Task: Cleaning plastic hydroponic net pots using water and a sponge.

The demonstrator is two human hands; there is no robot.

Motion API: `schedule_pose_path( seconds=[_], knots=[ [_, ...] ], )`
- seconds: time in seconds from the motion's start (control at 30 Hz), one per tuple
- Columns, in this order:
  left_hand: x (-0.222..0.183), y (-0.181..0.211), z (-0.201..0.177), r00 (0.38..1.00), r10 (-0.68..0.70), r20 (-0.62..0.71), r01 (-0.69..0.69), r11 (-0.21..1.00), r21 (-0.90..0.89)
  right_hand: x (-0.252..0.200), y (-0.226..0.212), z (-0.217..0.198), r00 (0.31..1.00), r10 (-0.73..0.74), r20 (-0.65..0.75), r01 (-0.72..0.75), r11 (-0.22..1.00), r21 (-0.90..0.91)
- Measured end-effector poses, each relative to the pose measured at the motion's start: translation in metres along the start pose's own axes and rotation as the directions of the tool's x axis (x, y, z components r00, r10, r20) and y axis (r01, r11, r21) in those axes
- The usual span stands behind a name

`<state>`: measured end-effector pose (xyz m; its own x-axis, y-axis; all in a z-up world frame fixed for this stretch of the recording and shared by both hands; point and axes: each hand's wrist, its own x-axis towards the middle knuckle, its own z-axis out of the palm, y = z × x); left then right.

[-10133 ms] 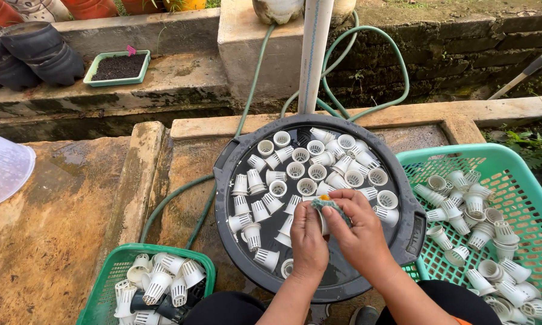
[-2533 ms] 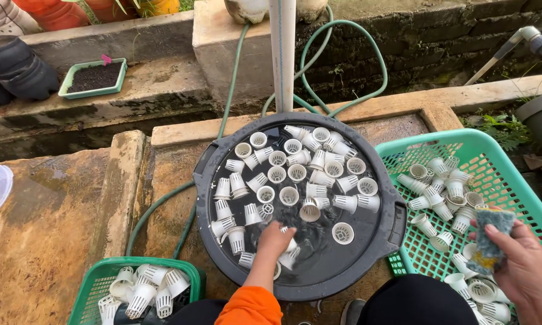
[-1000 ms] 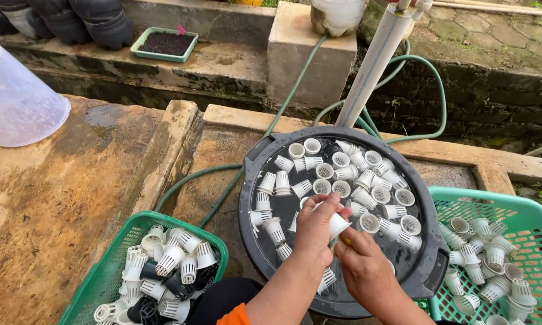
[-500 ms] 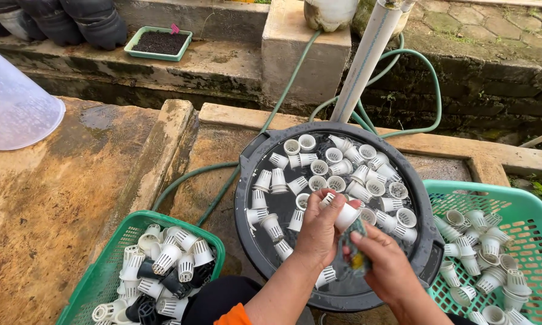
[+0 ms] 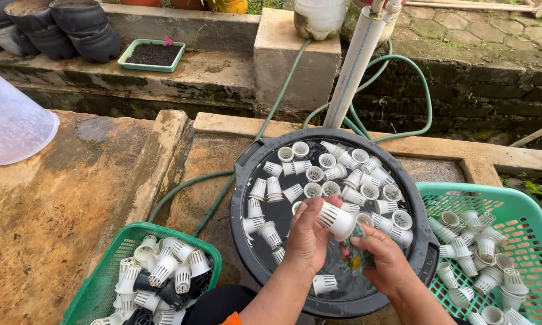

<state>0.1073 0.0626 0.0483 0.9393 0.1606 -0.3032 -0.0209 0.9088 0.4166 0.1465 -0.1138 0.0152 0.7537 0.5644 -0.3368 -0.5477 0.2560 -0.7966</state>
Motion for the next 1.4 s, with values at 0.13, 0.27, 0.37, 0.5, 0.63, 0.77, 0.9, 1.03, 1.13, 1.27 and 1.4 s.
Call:
schedule_pose_path(
  seconds=[0.13, 0.27, 0.37, 0.5, 0.63, 0.77, 0.9, 1.03, 1.13, 1.27, 1.4],
  knots=[
    [0.01, -0.007, 0.0, 0.999, 0.046, 0.02, -0.046, 0.998, -0.034, -0.01, 0.007, 0.027, 0.999, -0.04, 0.001, 0.04, 0.995, -0.091],
    [0.021, -0.018, -0.004, 0.994, 0.03, -0.101, -0.024, 0.998, 0.056, -0.022, 0.007, 0.054, 0.829, -0.485, 0.279, 0.455, 0.292, -0.842],
    [0.021, -0.019, -0.013, 0.967, -0.017, -0.255, 0.032, 0.998, 0.055, -0.017, 0.001, 0.06, 0.601, -0.526, 0.602, 0.464, -0.384, -0.798],
    [0.027, -0.023, -0.029, 0.95, -0.067, -0.305, 0.03, 0.992, -0.126, -0.001, 0.003, 0.047, 0.614, -0.529, 0.585, 0.423, -0.406, -0.81],
    [0.017, -0.009, -0.023, 0.981, -0.063, -0.183, 0.054, 0.997, -0.054, 0.007, 0.019, 0.013, 0.969, -0.242, 0.053, 0.228, 0.787, -0.573],
    [0.005, 0.001, -0.001, 0.999, 0.036, -0.033, -0.032, 0.994, 0.107, -0.005, 0.017, 0.021, 0.969, -0.199, 0.147, 0.245, 0.855, -0.458],
    [0.008, -0.007, -0.002, 0.996, 0.035, -0.076, -0.022, 0.987, 0.16, -0.022, 0.015, 0.052, 0.634, -0.564, 0.529, 0.589, -0.091, -0.803],
    [0.023, -0.024, -0.033, 0.972, -0.005, -0.233, 0.03, 0.994, 0.103, -0.011, 0.004, 0.055, 0.574, -0.453, 0.682, 0.408, -0.564, -0.718],
    [0.017, -0.018, -0.026, 0.959, -0.028, -0.281, 0.014, 0.999, -0.051, -0.005, 0.007, 0.055, 0.541, -0.503, 0.674, 0.365, -0.582, -0.727],
    [0.012, -0.017, -0.025, 0.985, -0.023, -0.172, 0.023, 1.0, -0.001, 0.001, 0.021, 0.023, 0.862, -0.45, 0.234, 0.425, 0.39, -0.817],
    [0.017, -0.003, -0.023, 0.982, -0.124, -0.146, 0.115, 0.991, -0.068, -0.007, -0.006, 0.004, 0.994, 0.015, 0.112, 0.005, 0.984, -0.176]
  ],
)
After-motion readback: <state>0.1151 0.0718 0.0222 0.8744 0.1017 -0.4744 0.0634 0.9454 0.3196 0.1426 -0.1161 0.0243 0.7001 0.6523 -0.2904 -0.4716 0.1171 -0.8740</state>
